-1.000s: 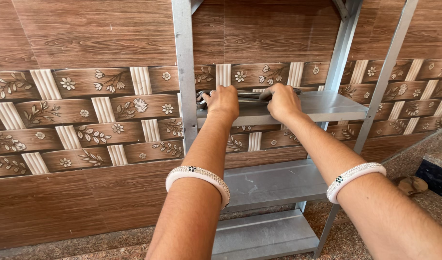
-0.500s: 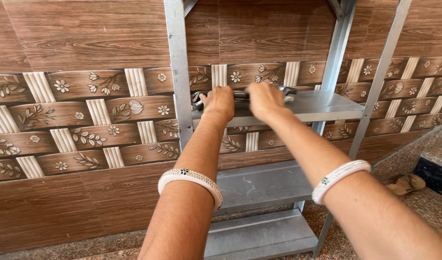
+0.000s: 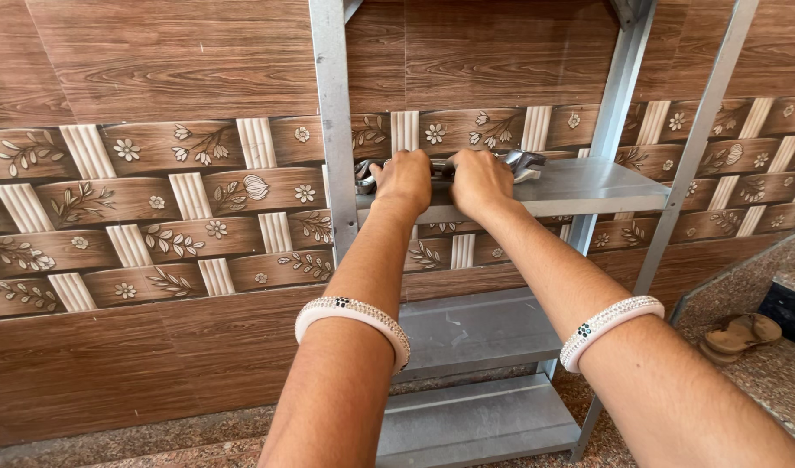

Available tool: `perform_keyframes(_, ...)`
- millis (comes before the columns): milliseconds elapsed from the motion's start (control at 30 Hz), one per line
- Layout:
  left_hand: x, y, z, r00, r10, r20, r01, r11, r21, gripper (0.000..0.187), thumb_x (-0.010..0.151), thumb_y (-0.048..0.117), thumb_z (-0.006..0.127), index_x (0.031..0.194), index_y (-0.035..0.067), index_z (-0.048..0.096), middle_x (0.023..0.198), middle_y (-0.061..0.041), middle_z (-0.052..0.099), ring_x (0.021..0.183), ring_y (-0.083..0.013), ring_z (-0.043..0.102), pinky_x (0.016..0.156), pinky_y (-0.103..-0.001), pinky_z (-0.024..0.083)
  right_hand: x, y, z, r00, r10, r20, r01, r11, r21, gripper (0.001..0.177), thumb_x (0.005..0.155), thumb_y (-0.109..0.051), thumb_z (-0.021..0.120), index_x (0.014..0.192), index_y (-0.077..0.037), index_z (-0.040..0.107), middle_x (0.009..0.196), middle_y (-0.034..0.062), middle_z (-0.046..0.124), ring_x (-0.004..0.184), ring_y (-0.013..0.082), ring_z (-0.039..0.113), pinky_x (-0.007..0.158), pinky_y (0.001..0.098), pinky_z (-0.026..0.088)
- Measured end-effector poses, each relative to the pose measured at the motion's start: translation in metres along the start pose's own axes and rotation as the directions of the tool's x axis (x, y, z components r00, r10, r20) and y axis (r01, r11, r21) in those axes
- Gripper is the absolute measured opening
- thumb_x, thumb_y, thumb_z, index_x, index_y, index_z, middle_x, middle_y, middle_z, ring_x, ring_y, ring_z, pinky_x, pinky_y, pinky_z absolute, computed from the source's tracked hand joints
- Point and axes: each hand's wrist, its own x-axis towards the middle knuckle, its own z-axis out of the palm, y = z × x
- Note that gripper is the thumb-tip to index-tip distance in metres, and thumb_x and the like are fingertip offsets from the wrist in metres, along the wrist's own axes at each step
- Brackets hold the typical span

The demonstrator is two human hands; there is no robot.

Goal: The person assembles a metal shelving unit by tightening bolts on the middle shelf using two wrenches. They repeatedly pick up the wrenches from the floor, apply them to the bolts, and tighten them. The person also uses a screwdriver to adjust a screw on the shelf.

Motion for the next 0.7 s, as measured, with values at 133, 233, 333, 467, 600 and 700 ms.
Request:
perform_keyframes(133, -0.0014, 0.0017, -0.0007, 1.000, 0.001, 0.020, -0.001, 1.000, -0.005, 0.030, 0.091, 0.001, 0.066, 0.120, 0.010, 0.070, 0.132, -0.014, 0.065, 0.126, -0.0328, 0.061, 0.115, -0.060, 0.034, -0.0006, -0.0004, -0.0018, 1.000, 0.022, -0.002, -0.022, 1.000, 0.008, 0.044, 0.090, 0.007, 0.059, 0.126, -0.016, 0.070, 0.111, 0.0129, 0.075, 0.095, 0.0238, 0.075, 0.086, 0.0418, 0.059)
perform_keyframes(233, -0.0019, 0.0017, -0.0017, 1.000, -0.001, 0.021, 0.001, 1.000, -0.010, 0.030, 0.091, 0.002, 0.066, 0.120, 0.010, 0.070, 0.131, -0.014, 0.065, 0.125, -0.0330, 0.061, 0.115, -0.059, 0.033, -0.0039, -0.0006, -0.0040, 0.999, 0.006, -0.032, -0.005, 1.000, 0.029, 0.041, 0.089, 0.003, 0.062, 0.121, -0.019, 0.075, 0.111, 0.0109, 0.076, 0.098, 0.0249, 0.073, 0.090, 0.0419, 0.057)
perform_keyframes(333, -0.0014, 0.0021, -0.0013, 1.000, 0.001, 0.018, -0.001, 1.000, -0.014, 0.030, 0.091, 0.003, 0.067, 0.119, 0.011, 0.069, 0.131, -0.014, 0.065, 0.125, -0.0332, 0.061, 0.115, -0.059, 0.034, -0.0058, -0.0018, -0.0058, 1.000, 0.026, -0.018, -0.025, 0.999, 0.042, 0.040, 0.090, 0.002, 0.062, 0.119, -0.022, 0.076, 0.110, 0.0094, 0.076, 0.098, 0.0249, 0.074, 0.091, 0.0420, 0.058)
perform_keyframes(467, 0.0006, 0.0023, -0.0003, 1.000, -0.003, 0.024, 0.003, 1.000, -0.014, 0.031, 0.089, 0.003, 0.068, 0.119, 0.011, 0.070, 0.131, -0.014, 0.065, 0.124, -0.0331, 0.062, 0.115, -0.059, 0.034, -0.0062, -0.0015, -0.0058, 0.999, 0.044, 0.000, -0.044, 0.998, 0.048, 0.041, 0.090, 0.001, 0.061, 0.120, -0.024, 0.075, 0.110, 0.0088, 0.077, 0.100, 0.0249, 0.074, 0.093, 0.0425, 0.057)
perform_keyframes(600, 0.0013, 0.0027, -0.0015, 0.999, -0.008, 0.043, 0.008, 1.000, -0.001, 0.030, 0.090, 0.003, 0.068, 0.118, 0.011, 0.071, 0.130, -0.013, 0.067, 0.125, -0.0327, 0.062, 0.116, -0.059, 0.033, -0.0066, 0.0011, -0.0034, 0.999, 0.032, -0.026, -0.030, 0.996, 0.085, 0.038, 0.088, -0.001, 0.063, 0.114, -0.025, 0.078, 0.118, 0.0054, 0.074, 0.113, 0.0248, 0.065, 0.098, 0.0430, 0.053)
perform_keyframes(700, -0.0019, 0.0023, -0.0026, 1.000, 0.009, 0.000, -0.009, 0.999, -0.040, 0.027, 0.091, 0.004, 0.067, 0.116, 0.012, 0.071, 0.129, -0.013, 0.066, 0.124, -0.0333, 0.062, 0.115, -0.060, 0.033, -0.0073, 0.0050, -0.0015, 0.998, 0.058, -0.015, -0.055, 0.990, 0.133, 0.037, 0.089, -0.005, 0.065, 0.115, -0.028, 0.078, 0.122, 0.0056, 0.072, 0.120, 0.0255, 0.061, 0.104, 0.0429, 0.049)
